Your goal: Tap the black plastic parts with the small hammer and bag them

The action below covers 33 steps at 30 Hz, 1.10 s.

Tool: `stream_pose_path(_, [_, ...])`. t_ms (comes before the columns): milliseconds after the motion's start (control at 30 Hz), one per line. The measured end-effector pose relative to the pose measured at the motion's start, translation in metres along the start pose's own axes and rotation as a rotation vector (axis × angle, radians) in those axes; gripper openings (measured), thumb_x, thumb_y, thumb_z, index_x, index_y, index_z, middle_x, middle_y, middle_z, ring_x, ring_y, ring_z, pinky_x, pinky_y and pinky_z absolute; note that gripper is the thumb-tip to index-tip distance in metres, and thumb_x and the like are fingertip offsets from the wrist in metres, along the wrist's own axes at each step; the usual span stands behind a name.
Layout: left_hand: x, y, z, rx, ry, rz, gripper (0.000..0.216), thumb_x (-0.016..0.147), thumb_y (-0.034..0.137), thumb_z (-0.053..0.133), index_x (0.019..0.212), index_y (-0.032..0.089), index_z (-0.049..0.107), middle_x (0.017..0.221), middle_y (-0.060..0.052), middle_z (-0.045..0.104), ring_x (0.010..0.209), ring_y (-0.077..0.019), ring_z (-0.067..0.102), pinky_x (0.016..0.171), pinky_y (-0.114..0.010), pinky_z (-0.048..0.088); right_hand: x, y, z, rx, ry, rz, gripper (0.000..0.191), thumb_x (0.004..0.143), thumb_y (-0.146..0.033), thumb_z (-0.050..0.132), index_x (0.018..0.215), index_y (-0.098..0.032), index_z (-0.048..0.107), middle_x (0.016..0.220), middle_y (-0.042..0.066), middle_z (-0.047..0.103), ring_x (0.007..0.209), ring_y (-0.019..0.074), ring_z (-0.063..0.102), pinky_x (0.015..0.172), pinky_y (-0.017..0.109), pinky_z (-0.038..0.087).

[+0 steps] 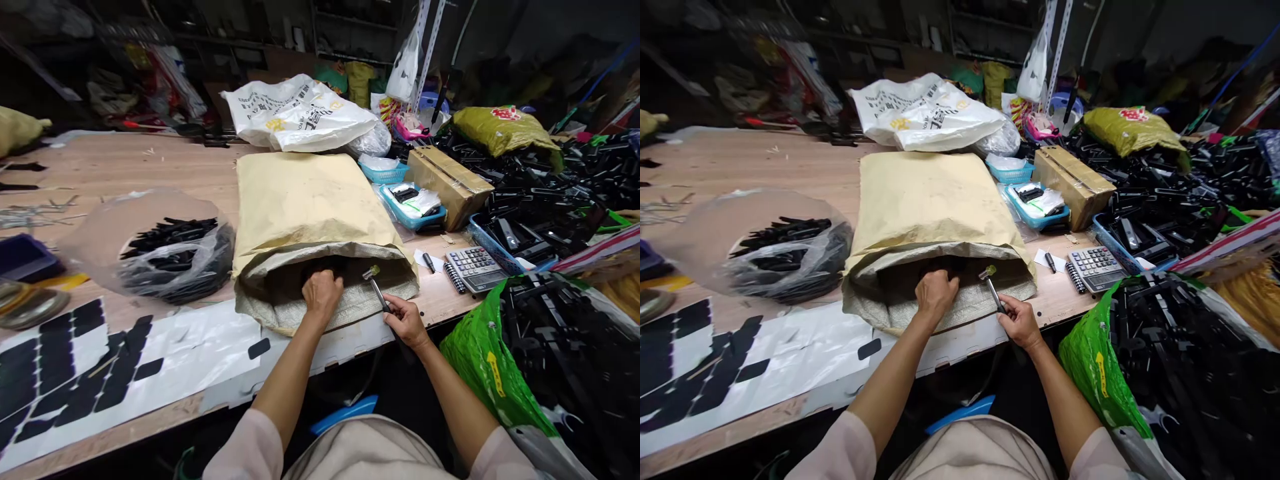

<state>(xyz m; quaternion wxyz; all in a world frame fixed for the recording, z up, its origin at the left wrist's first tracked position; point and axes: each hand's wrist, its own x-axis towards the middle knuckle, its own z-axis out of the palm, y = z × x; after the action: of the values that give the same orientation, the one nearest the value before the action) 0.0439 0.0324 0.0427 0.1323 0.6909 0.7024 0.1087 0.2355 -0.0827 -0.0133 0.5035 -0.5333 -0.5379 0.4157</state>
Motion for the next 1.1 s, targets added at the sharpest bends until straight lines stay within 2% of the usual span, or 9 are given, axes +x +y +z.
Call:
stream_pose_path(67, [0.017,0.002,0.002,0.014,-0.094,-0.137,0.033,0.088,0.039,0.055,0.096,0.015,0.077,0.097,-0.019,0.072,0.097,-0.0347,0.068,0.08,-0.041,0.051,0.0,0.0,0.001,0.012,0.003,-0.001,0.047,0.077,-0.023,0.063,0.122,-0.011,0.069,0.06,-0.006,0.044,0.05,0.0075,0.033,0.047,0.021,0.027])
stream_pose_path(167, [0.025,0.001,0.008,-0.004,-0.08,-0.163,0.037,0.088,0.041,0.054,0.109,0.018,0.075,0.111,-0.02,0.071,0.105,-0.037,0.066,0.081,-0.044,0.051,0.001,0.0,0.001,0.024,0.007,-0.007,0.047,0.077,-0.023,0.063,0.122,-0.012,0.069,0.061,-0.006,0.043,0.05,0.0075,0.033,0.047,0.022,0.027])
stream_pose_path(267, [0.025,-0.003,0.012,0.018,-0.062,-0.102,0.039,0.089,0.039,0.052,0.114,0.019,0.073,0.115,-0.019,0.071,0.107,-0.0374,0.066,0.081,-0.044,0.051,0.001,0.0,0.001,0.021,0.015,-0.016,0.047,0.076,-0.022,0.063,0.122,-0.012,0.069,0.06,-0.006,0.041,0.05,0.0076,0.033,0.047,0.021,0.027])
stream_pose_path(400, [0.022,-0.009,0.012,0.095,-0.105,0.017,0.037,0.084,0.024,0.05,0.112,0.019,0.074,0.102,-0.018,0.074,0.099,-0.0345,0.069,0.077,-0.039,0.051,0.003,-0.001,0.001,0.015,0.025,-0.026,0.046,0.075,-0.021,0.063,0.119,-0.013,0.071,0.06,-0.006,0.04,0.05,0.0075,0.033,0.046,0.021,0.028])
stream_pose_path(500, [0.019,-0.012,0.01,0.138,-0.118,0.033,0.036,0.084,0.023,0.049,0.106,0.018,0.077,0.094,-0.019,0.075,0.093,-0.0333,0.071,0.074,-0.037,0.05,0.003,-0.001,0.001,0.037,0.035,-0.029,0.047,0.074,-0.022,0.063,0.12,-0.012,0.07,0.059,-0.006,0.04,0.049,0.0071,0.032,0.046,0.021,0.027])
stream_pose_path(600, [0.013,-0.012,0.01,0.088,-0.057,0.059,0.037,0.086,0.027,0.051,0.111,0.02,0.076,0.094,-0.016,0.076,0.092,-0.0318,0.07,0.076,-0.036,0.05,0.002,0.001,0.001,0.063,0.047,-0.042,0.048,0.074,-0.022,0.063,0.121,-0.012,0.07,0.059,-0.007,0.04,0.049,0.007,0.032,0.046,0.021,0.026])
stream_pose_path(700, [0.003,-0.008,0.015,-0.078,0.043,0.181,0.033,0.086,0.028,0.055,0.111,0.022,0.076,0.099,-0.01,0.076,0.094,-0.0268,0.069,0.083,-0.034,0.05,0.0,0.004,-0.001,0.074,0.039,-0.061,0.049,0.075,-0.023,0.064,0.122,-0.013,0.069,0.06,-0.006,0.045,0.049,0.0075,0.035,0.047,0.021,0.028])
stream_pose_path(833, [-0.011,0.013,0.034,-0.272,0.079,0.368,0.021,0.083,0.025,0.063,0.096,0.02,0.078,0.094,-0.006,0.076,0.092,-0.023,0.065,0.084,-0.031,0.049,-0.003,0.006,-0.003,0.058,0.063,-0.115,0.049,0.075,-0.023,0.064,0.123,-0.015,0.069,0.063,-0.003,0.056,0.052,0.0102,0.046,0.051,0.023,0.039])
stream_pose_path(1100, [-0.018,0.082,0.074,-0.467,-0.07,0.48,0.017,0.087,0.019,0.062,0.091,0.021,0.079,0.096,-0.006,0.076,0.097,-0.0222,0.063,0.087,-0.033,0.048,-0.009,0.007,0.0,0.115,0.239,-0.224,0.046,0.08,-0.024,0.065,0.125,-0.017,0.068,0.071,0.001,0.067,0.062,0.0161,0.06,0.064,0.03,0.051])
